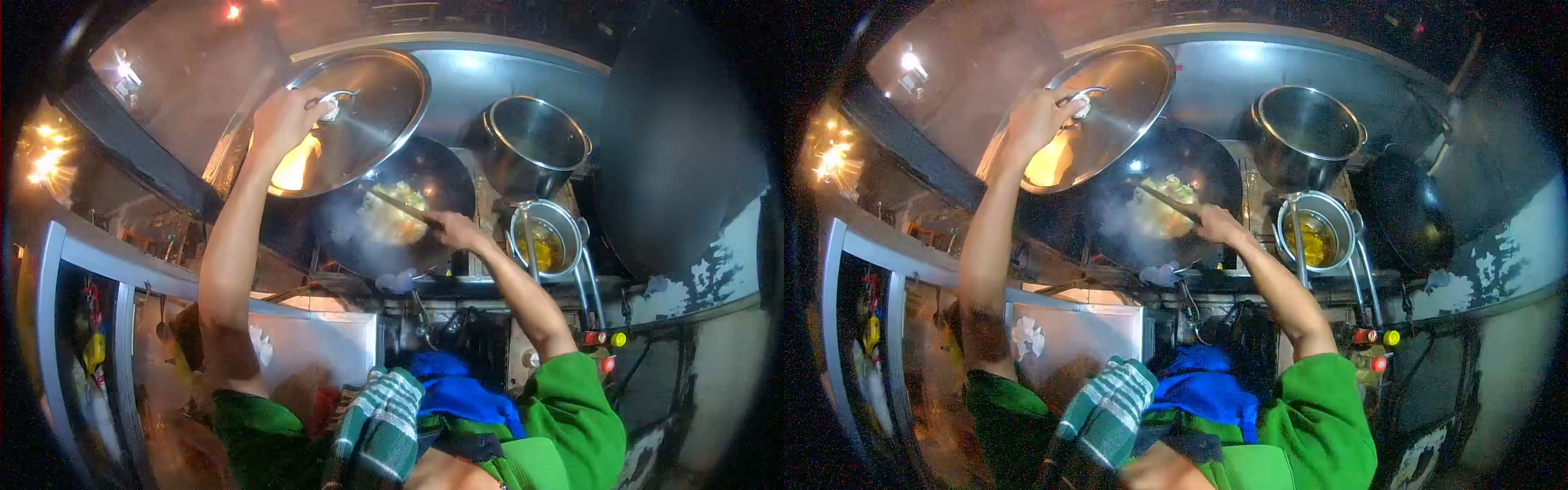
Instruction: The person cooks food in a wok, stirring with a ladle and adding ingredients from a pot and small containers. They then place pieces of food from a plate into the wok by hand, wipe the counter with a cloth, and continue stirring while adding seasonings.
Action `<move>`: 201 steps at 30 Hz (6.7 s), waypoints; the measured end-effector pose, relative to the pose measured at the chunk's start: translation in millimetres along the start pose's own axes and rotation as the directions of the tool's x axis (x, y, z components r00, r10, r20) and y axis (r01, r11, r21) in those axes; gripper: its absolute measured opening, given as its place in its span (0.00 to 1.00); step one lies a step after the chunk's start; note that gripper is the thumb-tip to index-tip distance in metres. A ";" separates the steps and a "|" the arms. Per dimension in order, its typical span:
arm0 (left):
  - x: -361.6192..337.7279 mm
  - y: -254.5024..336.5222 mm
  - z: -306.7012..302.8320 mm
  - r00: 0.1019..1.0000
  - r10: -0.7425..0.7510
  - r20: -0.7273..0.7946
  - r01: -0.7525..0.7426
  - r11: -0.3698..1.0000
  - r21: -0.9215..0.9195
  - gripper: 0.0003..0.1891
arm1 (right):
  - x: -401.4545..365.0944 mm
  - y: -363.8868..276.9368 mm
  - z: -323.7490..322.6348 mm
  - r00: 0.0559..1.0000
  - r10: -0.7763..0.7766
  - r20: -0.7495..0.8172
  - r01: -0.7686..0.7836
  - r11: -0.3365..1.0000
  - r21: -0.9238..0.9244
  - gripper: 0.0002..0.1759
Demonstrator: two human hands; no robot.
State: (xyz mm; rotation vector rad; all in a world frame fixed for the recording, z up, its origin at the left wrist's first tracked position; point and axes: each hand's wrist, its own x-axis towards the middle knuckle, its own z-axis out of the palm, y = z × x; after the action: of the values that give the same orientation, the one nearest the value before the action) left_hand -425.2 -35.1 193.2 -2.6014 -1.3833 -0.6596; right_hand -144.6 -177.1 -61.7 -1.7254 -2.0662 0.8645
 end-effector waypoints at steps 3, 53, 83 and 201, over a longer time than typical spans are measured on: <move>3.1 -7.1 6.8 1.000 0.006 -0.012 -0.007 0.999 -0.053 0.13 | -35.5 9.5 -13.5 0.999 -0.031 0.022 0.035 0.982 -0.188 0.32; -65.4 158.5 159.6 0.593 0.716 0.368 0.182 0.326 -0.928 0.18 | -184.9 12.8 50.0 0.944 0.294 -0.151 -0.243 0.926 0.288 0.35; -388.9 330.8 -127.1 0.937 0.142 -0.320 -0.278 -0.252 -0.927 0.09 | -451.4 -91.4 137.6 0.819 0.398 -0.415 -0.182 0.864 0.469 0.20; -513.7 128.8 116.3 0.363 -0.802 0.474 0.264 -0.400 -0.878 0.22 | 40.7 -51.9 99.9 0.727 -0.165 -0.667 0.334 0.933 0.133 0.13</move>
State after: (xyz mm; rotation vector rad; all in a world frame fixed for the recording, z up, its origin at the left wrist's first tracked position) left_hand -533.3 -464.0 -120.4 -0.9830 -2.7244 -3.1838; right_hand -252.8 -167.3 -111.6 -1.3061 -1.5801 0.3336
